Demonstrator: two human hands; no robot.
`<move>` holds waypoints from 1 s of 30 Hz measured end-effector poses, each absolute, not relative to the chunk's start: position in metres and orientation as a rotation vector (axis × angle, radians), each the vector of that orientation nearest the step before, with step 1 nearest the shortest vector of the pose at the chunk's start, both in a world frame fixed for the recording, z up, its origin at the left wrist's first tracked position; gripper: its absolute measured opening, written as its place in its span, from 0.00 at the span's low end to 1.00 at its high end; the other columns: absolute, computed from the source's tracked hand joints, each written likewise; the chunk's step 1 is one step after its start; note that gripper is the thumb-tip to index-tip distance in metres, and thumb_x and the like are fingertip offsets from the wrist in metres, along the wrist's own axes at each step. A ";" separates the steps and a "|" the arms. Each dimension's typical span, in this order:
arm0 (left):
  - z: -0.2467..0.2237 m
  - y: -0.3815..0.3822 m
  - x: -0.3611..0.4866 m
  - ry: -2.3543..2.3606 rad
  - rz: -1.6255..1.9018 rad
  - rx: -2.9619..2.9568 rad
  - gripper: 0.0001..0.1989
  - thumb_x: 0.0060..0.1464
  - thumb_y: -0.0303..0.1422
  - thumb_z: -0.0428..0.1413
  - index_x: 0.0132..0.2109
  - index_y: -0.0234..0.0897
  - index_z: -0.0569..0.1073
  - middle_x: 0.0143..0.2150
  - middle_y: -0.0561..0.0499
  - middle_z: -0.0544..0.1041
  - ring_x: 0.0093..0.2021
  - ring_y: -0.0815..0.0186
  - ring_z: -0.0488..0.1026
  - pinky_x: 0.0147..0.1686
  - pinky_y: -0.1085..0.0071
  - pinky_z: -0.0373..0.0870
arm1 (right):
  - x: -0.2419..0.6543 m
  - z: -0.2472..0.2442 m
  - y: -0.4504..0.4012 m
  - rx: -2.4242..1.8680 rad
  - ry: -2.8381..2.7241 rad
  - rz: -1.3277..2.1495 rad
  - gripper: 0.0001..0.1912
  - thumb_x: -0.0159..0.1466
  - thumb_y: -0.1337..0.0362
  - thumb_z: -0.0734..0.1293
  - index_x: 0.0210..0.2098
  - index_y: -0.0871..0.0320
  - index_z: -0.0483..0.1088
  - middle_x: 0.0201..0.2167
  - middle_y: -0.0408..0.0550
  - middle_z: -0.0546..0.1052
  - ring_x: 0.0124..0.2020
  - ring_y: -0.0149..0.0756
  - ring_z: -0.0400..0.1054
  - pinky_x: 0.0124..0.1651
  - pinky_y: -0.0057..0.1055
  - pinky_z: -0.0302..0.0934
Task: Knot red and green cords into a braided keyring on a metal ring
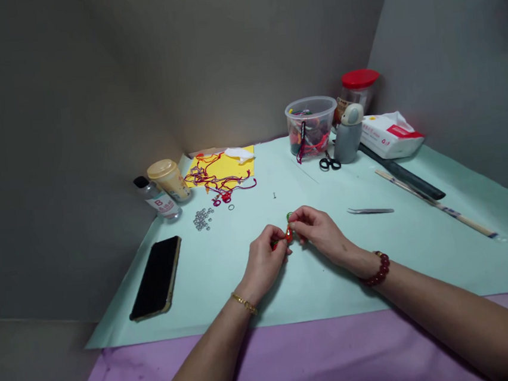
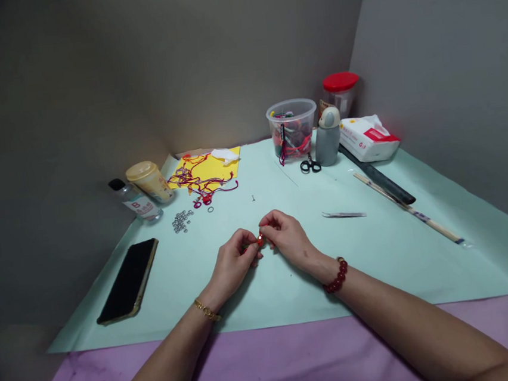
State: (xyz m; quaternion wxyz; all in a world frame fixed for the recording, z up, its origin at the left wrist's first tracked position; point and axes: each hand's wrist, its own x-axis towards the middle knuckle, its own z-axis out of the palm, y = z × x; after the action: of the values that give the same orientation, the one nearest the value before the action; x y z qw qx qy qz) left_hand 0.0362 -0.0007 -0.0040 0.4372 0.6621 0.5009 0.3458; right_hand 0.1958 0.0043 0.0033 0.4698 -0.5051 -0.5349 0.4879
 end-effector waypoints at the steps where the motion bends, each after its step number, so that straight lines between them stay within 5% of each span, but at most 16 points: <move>1: -0.004 -0.001 0.036 1.239 0.866 1.636 0.02 0.55 0.29 0.51 0.37 0.39 0.68 0.27 0.57 0.75 0.26 0.70 0.73 0.27 0.76 0.67 | 0.196 0.002 0.004 -1.282 -1.377 1.079 0.02 0.58 0.67 0.63 0.32 0.56 0.67 0.26 0.41 0.70 0.25 0.31 0.62 0.31 0.31 0.57; 5: -0.006 -0.002 0.036 1.224 0.875 1.641 0.02 0.56 0.29 0.50 0.37 0.39 0.67 0.27 0.56 0.75 0.27 0.71 0.73 0.27 0.77 0.67 | 0.195 -0.001 0.001 -1.279 -1.701 0.605 0.07 0.60 0.72 0.60 0.31 0.56 0.67 0.31 0.45 0.70 0.33 0.35 0.64 0.38 0.32 0.57; 8: -0.007 -0.003 0.036 1.219 0.885 1.655 0.01 0.57 0.29 0.50 0.37 0.39 0.66 0.27 0.57 0.74 0.27 0.71 0.72 0.28 0.76 0.67 | 0.192 -0.004 -0.002 -1.195 -1.844 0.557 0.09 0.61 0.73 0.59 0.32 0.56 0.67 0.32 0.46 0.70 0.34 0.35 0.65 0.38 0.31 0.57; 18: -0.006 -0.002 0.036 1.202 0.886 1.611 0.01 0.58 0.31 0.50 0.37 0.40 0.65 0.26 0.57 0.73 0.25 0.71 0.71 0.25 0.77 0.67 | 0.189 0.000 -0.004 -1.258 -1.650 0.672 0.05 0.60 0.70 0.62 0.29 0.56 0.67 0.29 0.43 0.71 0.31 0.33 0.65 0.35 0.31 0.58; 24: -0.004 0.000 0.035 1.187 0.869 1.542 0.02 0.59 0.32 0.49 0.38 0.41 0.62 0.29 0.56 0.73 0.25 0.70 0.72 0.23 0.77 0.68 | 0.190 0.002 -0.001 -1.123 -1.188 1.328 0.04 0.60 0.64 0.63 0.33 0.55 0.62 0.23 0.38 0.73 0.18 0.29 0.64 0.22 0.27 0.58; 30: -0.003 0.003 0.030 1.116 0.727 1.582 0.01 0.59 0.31 0.49 0.39 0.40 0.62 0.31 0.55 0.74 0.27 0.71 0.72 0.25 0.76 0.66 | 0.195 -0.007 0.008 -1.190 -1.173 1.270 0.05 0.60 0.62 0.64 0.32 0.55 0.63 0.17 0.35 0.68 0.16 0.28 0.62 0.22 0.26 0.59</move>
State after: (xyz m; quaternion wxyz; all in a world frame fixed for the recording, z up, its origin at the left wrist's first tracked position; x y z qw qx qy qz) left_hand 0.0295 0.0033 -0.0029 0.5113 0.6576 0.4636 0.3020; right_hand 0.1953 0.0081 -0.0072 0.4981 -0.4918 -0.4844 0.5247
